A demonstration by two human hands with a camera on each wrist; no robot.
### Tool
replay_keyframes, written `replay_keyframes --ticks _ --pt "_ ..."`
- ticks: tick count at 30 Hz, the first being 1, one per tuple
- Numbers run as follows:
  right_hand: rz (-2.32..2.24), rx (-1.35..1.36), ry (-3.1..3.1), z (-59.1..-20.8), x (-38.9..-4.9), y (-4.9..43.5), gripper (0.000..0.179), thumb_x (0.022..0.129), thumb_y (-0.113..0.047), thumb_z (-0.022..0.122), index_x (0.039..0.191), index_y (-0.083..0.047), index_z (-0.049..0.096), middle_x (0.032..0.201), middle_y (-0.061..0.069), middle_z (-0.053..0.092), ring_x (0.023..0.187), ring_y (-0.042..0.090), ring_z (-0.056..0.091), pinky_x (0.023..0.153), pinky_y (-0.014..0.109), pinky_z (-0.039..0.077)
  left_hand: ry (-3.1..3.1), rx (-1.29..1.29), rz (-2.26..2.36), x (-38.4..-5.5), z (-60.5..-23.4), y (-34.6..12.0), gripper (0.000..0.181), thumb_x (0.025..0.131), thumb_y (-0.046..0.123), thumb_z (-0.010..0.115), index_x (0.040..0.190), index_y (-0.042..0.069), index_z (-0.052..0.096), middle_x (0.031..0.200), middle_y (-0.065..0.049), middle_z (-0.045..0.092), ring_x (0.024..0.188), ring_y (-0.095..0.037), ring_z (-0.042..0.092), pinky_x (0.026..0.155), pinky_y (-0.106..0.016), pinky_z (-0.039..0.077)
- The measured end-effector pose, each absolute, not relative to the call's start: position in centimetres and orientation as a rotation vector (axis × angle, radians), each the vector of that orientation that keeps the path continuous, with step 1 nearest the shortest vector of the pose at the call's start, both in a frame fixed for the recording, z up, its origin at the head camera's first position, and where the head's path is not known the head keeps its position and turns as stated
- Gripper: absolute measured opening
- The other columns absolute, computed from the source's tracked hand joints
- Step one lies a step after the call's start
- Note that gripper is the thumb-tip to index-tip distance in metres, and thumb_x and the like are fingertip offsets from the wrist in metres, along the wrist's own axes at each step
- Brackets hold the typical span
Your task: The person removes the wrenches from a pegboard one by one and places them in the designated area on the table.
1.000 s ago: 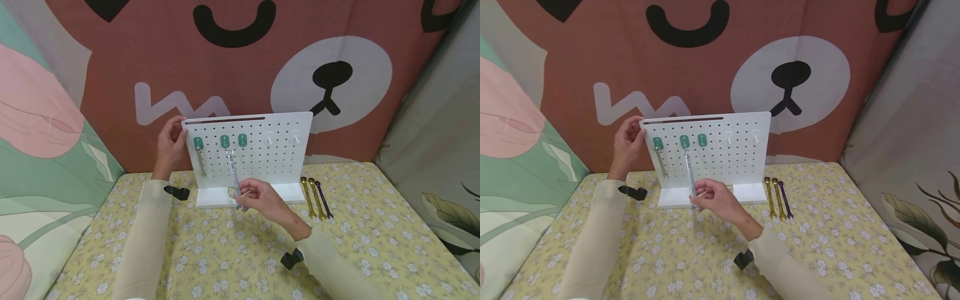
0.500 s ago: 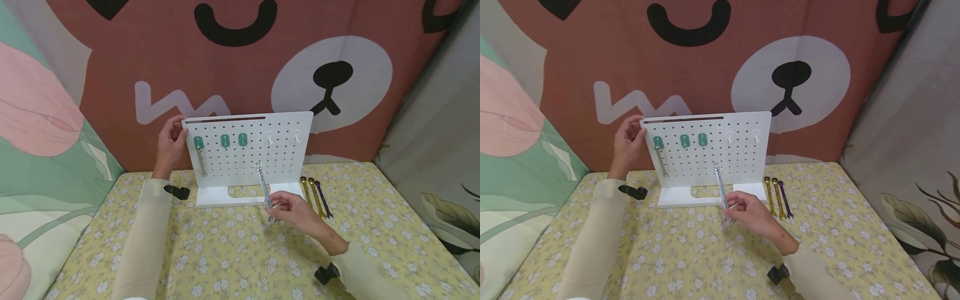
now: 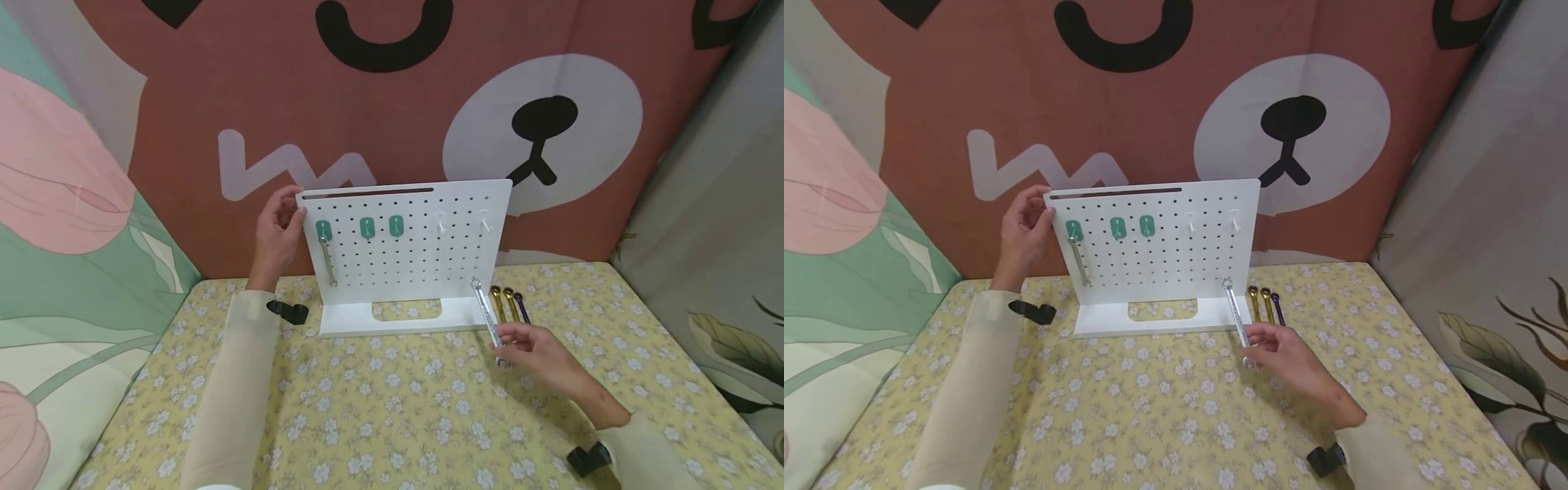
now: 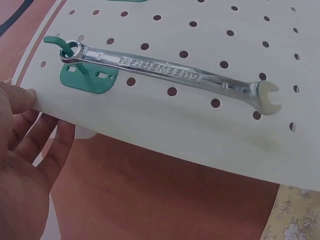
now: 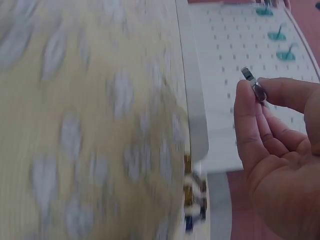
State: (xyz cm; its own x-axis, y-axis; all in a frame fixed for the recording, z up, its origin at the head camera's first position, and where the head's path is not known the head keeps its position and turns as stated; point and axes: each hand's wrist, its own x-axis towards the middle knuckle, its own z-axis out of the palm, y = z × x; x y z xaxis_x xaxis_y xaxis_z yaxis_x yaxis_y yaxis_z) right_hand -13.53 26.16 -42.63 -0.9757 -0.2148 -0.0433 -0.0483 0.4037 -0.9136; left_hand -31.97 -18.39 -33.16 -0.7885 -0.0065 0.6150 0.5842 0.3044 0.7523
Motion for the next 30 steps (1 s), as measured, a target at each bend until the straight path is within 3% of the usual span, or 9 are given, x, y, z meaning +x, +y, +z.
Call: replay_keyframes --ticks 6,12,17,24,30 --pt "-1.605 -0.144 2.49 -43.2 -13.9 29.7 0.054 0.102 -0.02 0.068 0.141 0.012 0.049 0.125 0.026 0.061 0.1 0.023 0.067 0.079 0.04 0.058 -2.065 -0.514 -1.515 -31.9 -33.0 -18.3 0.036 0.106 0.009 0.059 0.142 0.01 0.058 0.113 -0.015 0.059 0.089 -0.029 0.058 0.074 -0.023 0.047" --pt "-1.563 0.007 2.458 -43.8 -14.5 32.6 0.066 0.102 -0.024 0.068 0.146 0.016 0.04 0.133 0.03 0.055 0.096 0.023 0.068 0.079 0.039 0.058 -2.06 -0.518 -1.522 -30.7 -32.1 -17.7 0.035 0.105 0.0 0.055 0.14 0.001 0.056 0.112 -0.024 0.057 0.088 -0.042 0.055 0.072 -0.023 0.044" --pt "-1.542 0.051 2.471 -44.2 -14.9 34.3 0.068 0.102 -0.026 0.068 0.147 0.016 0.039 0.13 0.029 0.058 0.093 0.026 0.07 0.079 0.039 0.058 -2.072 -0.511 -1.507 -29.9 -31.5 -17.5 0.036 0.105 0.001 0.055 0.141 0.001 0.054 0.112 -0.022 0.058 0.088 -0.037 0.056 0.072 -0.022 0.045" --pt "-1.521 0.044 2.463 -44.6 -15.4 35.8 0.064 0.105 -0.023 0.063 0.146 0.019 0.037 0.127 0.029 0.059 0.097 0.023 0.069 0.081 0.037 0.058 -2.07 -0.496 -1.489 -31.3 -32.6 -18.0 0.035 0.106 0.004 0.056 0.141 0.006 0.057 0.112 -0.018 0.058 0.087 -0.031 0.055 0.073 -0.023 0.044" --pt "-1.506 0.04 2.456 -45.0 -15.7 36.1 0.061 0.106 -0.02 0.061 0.145 0.02 0.037 0.127 0.029 0.058 0.099 0.025 0.068 0.082 0.038 0.058 -2.06 -0.515 -1.503 -31.0 -32.4 -17.9 0.035 0.106 0.004 0.057 0.14 0.005 0.057 0.111 -0.019 0.057 0.087 -0.038 0.053 0.072 -0.023 0.043"
